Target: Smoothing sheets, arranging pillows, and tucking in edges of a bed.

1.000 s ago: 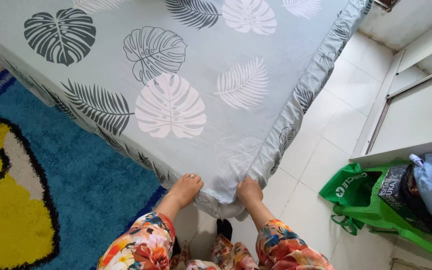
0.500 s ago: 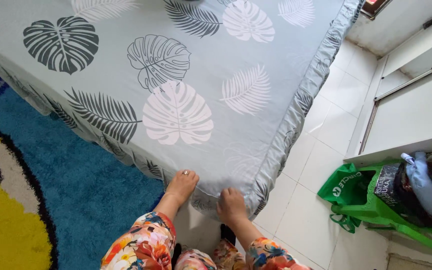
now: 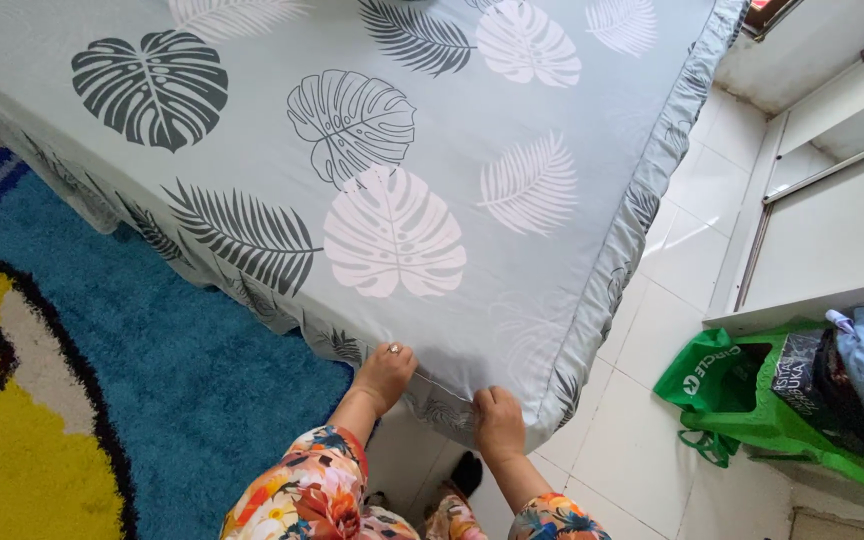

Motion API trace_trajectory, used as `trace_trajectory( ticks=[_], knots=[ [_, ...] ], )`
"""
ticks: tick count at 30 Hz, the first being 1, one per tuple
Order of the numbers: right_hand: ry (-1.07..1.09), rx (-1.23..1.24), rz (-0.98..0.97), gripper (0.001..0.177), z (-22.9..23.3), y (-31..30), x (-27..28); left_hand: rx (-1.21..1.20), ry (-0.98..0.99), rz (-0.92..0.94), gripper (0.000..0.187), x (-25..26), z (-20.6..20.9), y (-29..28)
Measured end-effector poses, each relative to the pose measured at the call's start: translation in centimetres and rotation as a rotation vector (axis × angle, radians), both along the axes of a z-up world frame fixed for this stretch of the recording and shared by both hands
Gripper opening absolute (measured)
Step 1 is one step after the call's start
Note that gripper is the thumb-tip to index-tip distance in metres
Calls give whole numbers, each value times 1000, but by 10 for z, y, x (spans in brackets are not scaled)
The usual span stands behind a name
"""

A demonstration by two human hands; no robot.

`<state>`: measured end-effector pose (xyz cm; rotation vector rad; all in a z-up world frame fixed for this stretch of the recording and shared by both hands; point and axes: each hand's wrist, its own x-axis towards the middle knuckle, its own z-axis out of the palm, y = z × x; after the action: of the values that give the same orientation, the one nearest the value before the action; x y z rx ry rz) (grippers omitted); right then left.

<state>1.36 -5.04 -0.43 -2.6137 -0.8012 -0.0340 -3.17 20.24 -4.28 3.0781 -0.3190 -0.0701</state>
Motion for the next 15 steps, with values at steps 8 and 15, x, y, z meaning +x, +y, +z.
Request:
trace_trajectory(
  ticks=[8, 15],
  knots=[
    [74, -29, 11, 6, -16, -2, 1, -86, 116, -84, 24, 3, 19, 7],
    [65, -111, 117, 26, -8, 51, 12, -54, 73, -95, 30, 14, 34, 39]
  ],
)
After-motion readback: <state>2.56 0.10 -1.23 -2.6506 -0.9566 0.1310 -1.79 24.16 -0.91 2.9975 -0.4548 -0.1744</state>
